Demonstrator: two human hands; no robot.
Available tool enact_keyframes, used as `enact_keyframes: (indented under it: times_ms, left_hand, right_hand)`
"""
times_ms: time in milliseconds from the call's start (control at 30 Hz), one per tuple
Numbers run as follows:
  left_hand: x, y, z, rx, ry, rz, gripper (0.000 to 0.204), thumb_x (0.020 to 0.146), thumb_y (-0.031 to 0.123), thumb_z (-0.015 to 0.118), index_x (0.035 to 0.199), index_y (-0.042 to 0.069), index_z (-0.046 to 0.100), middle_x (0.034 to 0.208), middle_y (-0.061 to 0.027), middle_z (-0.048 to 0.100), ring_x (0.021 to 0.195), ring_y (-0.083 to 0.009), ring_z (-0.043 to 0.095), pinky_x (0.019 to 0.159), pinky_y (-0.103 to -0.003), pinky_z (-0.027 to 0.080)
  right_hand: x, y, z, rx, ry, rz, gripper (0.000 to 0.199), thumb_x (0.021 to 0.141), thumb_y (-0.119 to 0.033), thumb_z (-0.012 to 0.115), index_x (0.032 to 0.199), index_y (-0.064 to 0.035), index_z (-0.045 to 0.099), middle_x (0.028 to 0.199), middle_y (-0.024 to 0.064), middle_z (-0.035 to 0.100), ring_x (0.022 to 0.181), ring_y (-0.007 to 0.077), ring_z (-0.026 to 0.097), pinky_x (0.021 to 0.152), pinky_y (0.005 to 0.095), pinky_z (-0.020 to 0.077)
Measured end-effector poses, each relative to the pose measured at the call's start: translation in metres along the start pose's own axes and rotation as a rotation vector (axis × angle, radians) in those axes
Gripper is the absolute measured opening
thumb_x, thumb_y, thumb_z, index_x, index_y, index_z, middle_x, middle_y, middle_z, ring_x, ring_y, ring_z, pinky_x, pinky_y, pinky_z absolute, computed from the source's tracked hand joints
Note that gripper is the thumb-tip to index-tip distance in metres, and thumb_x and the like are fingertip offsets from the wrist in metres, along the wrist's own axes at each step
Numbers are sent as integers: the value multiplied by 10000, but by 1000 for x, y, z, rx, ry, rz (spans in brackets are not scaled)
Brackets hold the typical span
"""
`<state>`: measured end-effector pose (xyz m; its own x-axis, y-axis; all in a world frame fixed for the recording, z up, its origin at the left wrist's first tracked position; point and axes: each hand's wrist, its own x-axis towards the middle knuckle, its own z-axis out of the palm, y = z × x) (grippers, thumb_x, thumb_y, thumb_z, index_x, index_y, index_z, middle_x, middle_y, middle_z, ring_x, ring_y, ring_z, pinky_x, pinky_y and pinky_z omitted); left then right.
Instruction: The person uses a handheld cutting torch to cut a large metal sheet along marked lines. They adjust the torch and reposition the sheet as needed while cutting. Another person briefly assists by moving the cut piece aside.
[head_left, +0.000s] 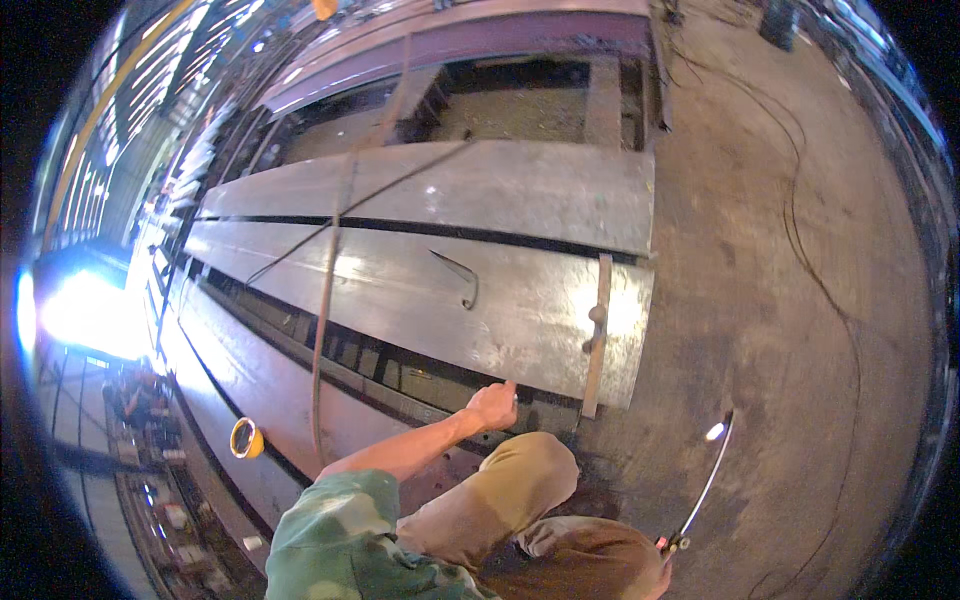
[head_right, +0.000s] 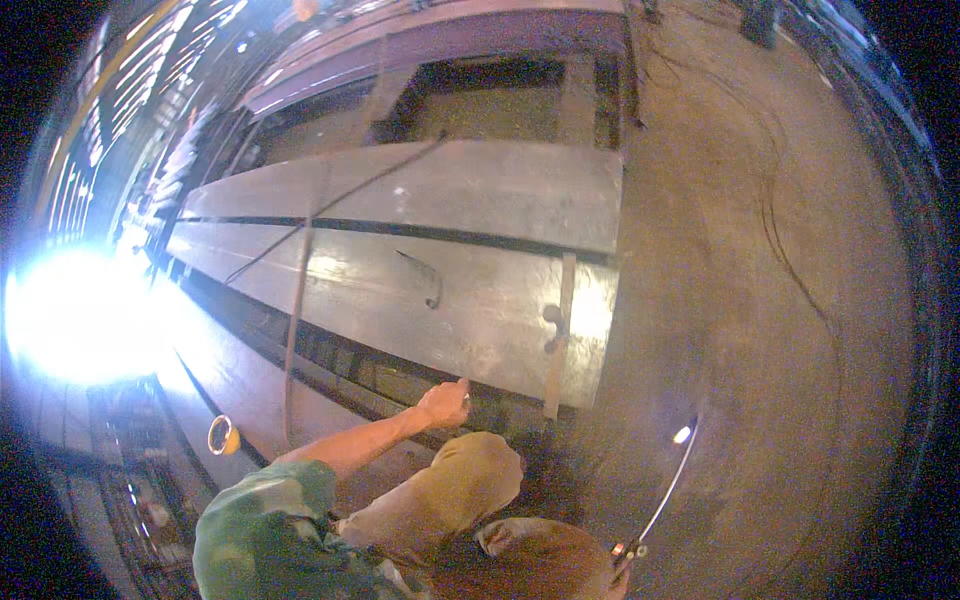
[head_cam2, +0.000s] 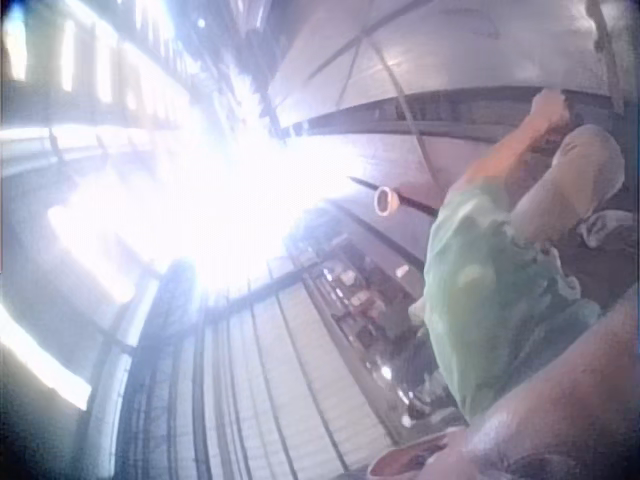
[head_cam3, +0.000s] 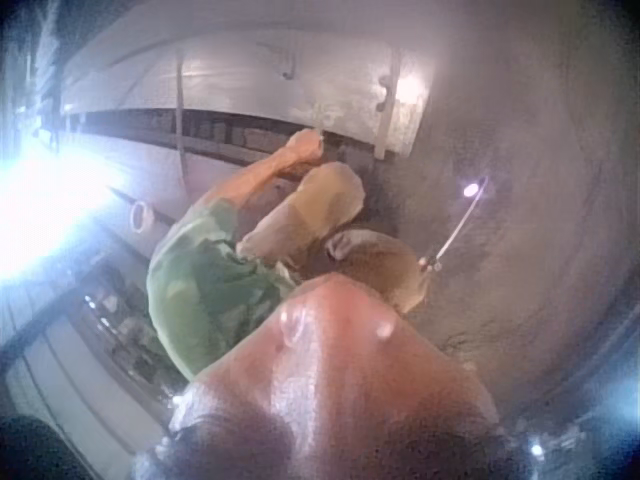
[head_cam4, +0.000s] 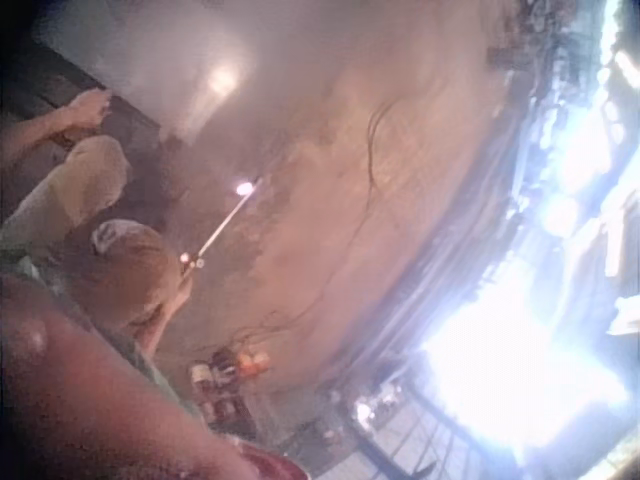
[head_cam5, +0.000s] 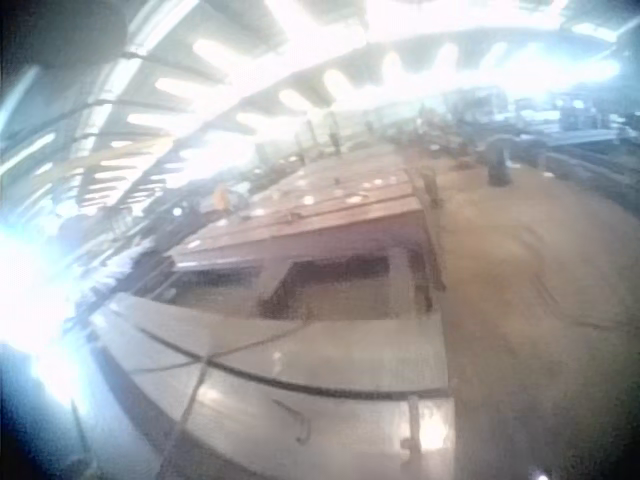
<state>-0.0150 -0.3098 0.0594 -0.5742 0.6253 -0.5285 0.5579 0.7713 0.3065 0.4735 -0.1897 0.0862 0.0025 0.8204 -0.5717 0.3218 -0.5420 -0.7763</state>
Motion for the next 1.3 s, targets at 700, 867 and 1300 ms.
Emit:
enact_keyframes:
  times_ms: [700,867,1300]
  left_hand:
    - [-597,38,-357,-466,-321,-56,351,810,268,691,1140,163,750,1016,-159,747,932,-349,711,825,-450,552]
    - [-615,-6,-328,-812,6,101,300,888,227,614,1120,79,733,1002,-195,736,935,-361,704,846,-440,538]
    - [-633,-104,-324,-801,-225,226,328,882,194,598,1153,13,632,1120,-242,688,1049,-341,665,882,-481,500]
  right_hand:
    - [-250,-392,-50,-640,-331,-234,307,1041,-311,519,1190,-64,625,1067,90,661,971,199,586,897,412,434]
    - [-302,-416,9,-697,-387,-296,312,1029,-307,532,1200,-63,623,1076,92,662,978,202,589,903,411,436]
    - [-402,-436,137,-810,-426,-384,334,997,-296,568,1225,-58,618,1099,97,667,998,213,597,918,409,441]
